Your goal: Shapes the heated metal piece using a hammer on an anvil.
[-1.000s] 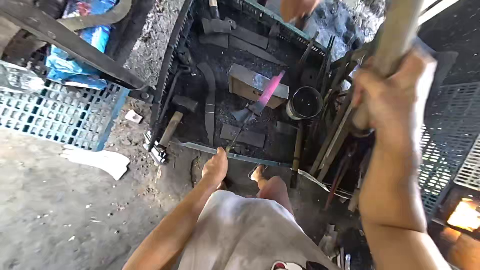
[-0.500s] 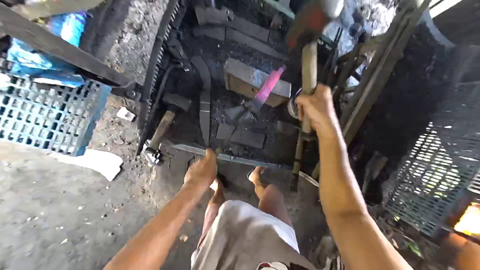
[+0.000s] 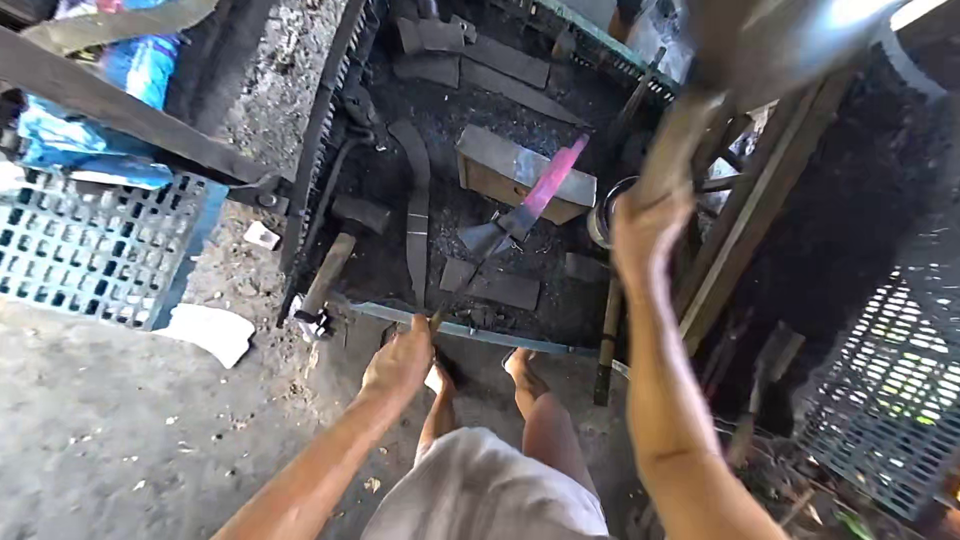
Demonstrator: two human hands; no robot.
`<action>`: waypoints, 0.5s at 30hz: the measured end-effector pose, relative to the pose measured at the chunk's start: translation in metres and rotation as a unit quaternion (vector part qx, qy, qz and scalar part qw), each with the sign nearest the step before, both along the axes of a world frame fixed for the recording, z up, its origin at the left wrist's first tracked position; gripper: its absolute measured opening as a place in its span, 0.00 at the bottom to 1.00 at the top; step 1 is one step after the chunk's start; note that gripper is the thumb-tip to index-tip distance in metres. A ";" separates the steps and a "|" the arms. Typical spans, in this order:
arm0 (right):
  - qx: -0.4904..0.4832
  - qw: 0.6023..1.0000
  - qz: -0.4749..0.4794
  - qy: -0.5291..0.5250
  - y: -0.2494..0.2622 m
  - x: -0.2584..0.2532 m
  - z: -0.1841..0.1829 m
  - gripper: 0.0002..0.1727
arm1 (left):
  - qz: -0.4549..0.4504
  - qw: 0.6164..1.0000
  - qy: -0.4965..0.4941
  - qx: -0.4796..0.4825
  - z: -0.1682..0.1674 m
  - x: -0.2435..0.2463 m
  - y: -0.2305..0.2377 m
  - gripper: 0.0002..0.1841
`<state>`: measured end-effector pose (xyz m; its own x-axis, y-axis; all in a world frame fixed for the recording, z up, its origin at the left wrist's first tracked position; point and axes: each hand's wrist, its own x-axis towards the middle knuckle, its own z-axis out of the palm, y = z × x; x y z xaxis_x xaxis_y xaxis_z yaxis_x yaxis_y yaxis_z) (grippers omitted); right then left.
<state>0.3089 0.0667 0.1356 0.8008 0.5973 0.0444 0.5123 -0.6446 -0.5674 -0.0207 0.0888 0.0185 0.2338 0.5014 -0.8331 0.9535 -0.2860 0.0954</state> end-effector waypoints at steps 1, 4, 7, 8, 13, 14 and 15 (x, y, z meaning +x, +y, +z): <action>-0.008 0.996 -0.001 0.088 -0.013 -0.002 -0.069 0.27 | -0.002 1.000 0.004 0.006 -0.002 0.000 0.000 0.25; -0.053 0.927 -0.071 0.364 -0.020 -0.001 -0.106 0.18 | -0.019 1.000 0.002 0.013 0.008 -0.002 0.002 0.24; -0.012 0.929 -0.058 0.365 -0.032 0.004 0.003 0.14 | -0.017 1.000 -0.025 -0.001 0.015 -0.003 0.000 0.25; 0.007 0.943 -0.036 0.332 -0.042 0.002 0.043 0.15 | -0.016 0.999 -0.036 0.008 0.009 -0.004 0.000 0.25; 0.075 0.988 0.084 0.102 -0.064 0.018 0.205 0.22 | -0.013 0.998 -0.052 0.040 -0.011 -0.004 -0.001 0.23; 0.083 0.991 0.094 0.048 -0.058 0.026 0.224 0.23 | -0.011 0.998 -0.049 0.043 -0.009 -0.002 -0.002 0.22; 0.100 0.990 0.096 -0.009 -0.048 0.037 0.233 0.24 | -0.010 0.998 -0.044 0.042 -0.006 0.000 -0.002 0.22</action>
<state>0.3455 0.0186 0.3690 0.6720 0.7158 0.1899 0.6253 -0.4111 -0.6633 -0.0206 0.0865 0.0122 0.3140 0.5630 -0.7645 0.9367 -0.3150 0.1527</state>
